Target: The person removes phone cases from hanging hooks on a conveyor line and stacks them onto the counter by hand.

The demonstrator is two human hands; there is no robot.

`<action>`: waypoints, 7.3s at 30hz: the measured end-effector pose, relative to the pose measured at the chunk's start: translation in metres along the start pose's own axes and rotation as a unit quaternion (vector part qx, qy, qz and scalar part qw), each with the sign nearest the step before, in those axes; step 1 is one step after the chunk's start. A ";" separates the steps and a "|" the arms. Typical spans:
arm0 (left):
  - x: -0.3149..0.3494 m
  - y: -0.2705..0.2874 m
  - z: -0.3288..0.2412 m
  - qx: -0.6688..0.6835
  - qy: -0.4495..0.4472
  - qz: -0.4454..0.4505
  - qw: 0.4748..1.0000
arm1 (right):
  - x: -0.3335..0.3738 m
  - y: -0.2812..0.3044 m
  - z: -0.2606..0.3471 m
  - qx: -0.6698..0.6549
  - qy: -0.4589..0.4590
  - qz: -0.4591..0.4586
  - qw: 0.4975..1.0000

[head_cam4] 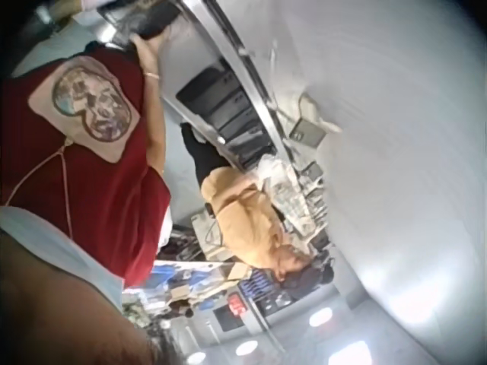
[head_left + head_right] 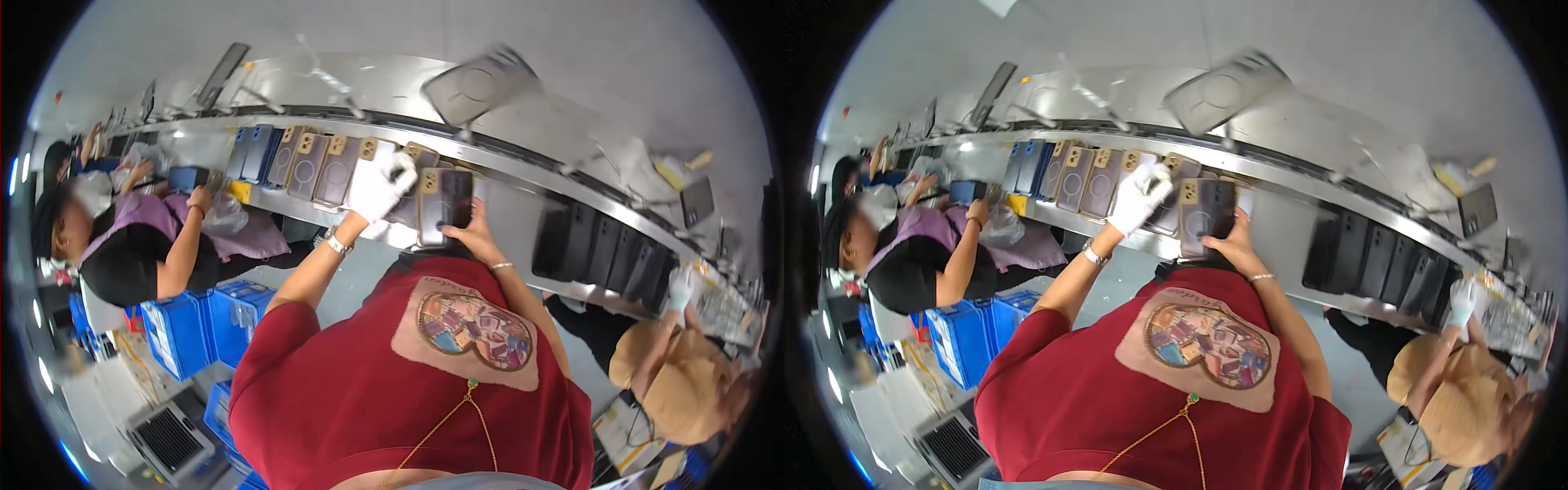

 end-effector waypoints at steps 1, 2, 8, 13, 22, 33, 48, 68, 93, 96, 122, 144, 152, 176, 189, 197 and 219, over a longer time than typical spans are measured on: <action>-0.002 0.031 0.005 0.024 0.014 -0.103 0.994 | 0.007 0.007 0.007 -0.035 -0.002 0.002 0.999; -0.003 0.060 0.011 0.051 0.026 -0.203 0.978 | 0.014 0.013 0.014 -0.070 -0.005 0.001 0.998; -0.076 0.134 0.010 -0.041 0.060 -0.361 0.930 | 0.102 0.033 0.143 0.021 0.103 0.029 0.994; -0.178 0.047 0.003 0.297 -0.009 -0.141 0.944 | 0.117 0.076 0.295 0.068 0.269 -0.066 0.958; -0.165 -0.049 -0.052 0.231 -0.074 0.002 0.970 | 0.115 0.126 0.313 0.092 0.303 -0.042 0.947; -0.178 -0.156 -0.096 0.063 -0.155 0.084 0.982 | 0.084 0.126 0.333 0.573 0.164 -0.207 0.776; -0.064 -0.309 -0.002 -0.221 -0.231 0.308 0.896 | 0.158 0.141 0.146 0.339 0.198 -0.403 0.827; 0.001 0.088 -0.012 -0.140 0.114 -0.277 0.944 | 0.169 0.131 0.139 0.173 0.070 -0.157 0.970; -0.155 -0.094 -0.063 0.238 -0.096 0.022 0.966 | 0.121 0.142 0.354 0.292 0.265 -0.166 0.904; -0.160 -0.115 -0.094 0.134 -0.136 -0.014 0.982 | 0.110 0.127 0.359 0.418 0.250 -0.199 0.850; 0.020 -0.058 0.020 -0.391 -0.102 0.098 0.909 | 0.166 0.174 0.343 0.151 0.306 -0.180 0.922; -0.188 0.050 -0.014 0.411 0.024 -0.062 0.909 | 0.074 0.000 0.370 0.200 0.289 0.020 0.936; -0.158 -0.020 -0.052 0.255 -0.057 -0.029 0.965 | 0.102 0.114 0.341 0.039 0.289 -0.016 0.957; -0.079 -0.209 -0.040 0.318 0.100 0.286 0.899 | 0.150 0.300 0.369 0.402 0.183 -0.321 0.838; -0.003 0.244 0.000 -0.159 0.065 -0.461 0.871 | 0.092 0.030 0.429 0.168 0.342 0.003 0.925; -0.064 0.222 -0.003 0.113 -0.067 -0.464 0.876 | 0.034 -0.055 0.427 0.121 0.331 0.123 0.928; -0.166 -0.093 -0.124 0.044 -0.171 0.014 0.984 | 0.082 0.078 0.372 0.587 0.224 -0.150 0.764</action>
Point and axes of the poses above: each hand's wrist, its own x-axis away from the middle knuckle, its own y-axis out of the back of the hand, z = x × y, the point moved 10 cm from there along -x, towards the middle knuckle, and after that the axes turned 13 degrees about -y, right-handed, at the moved point
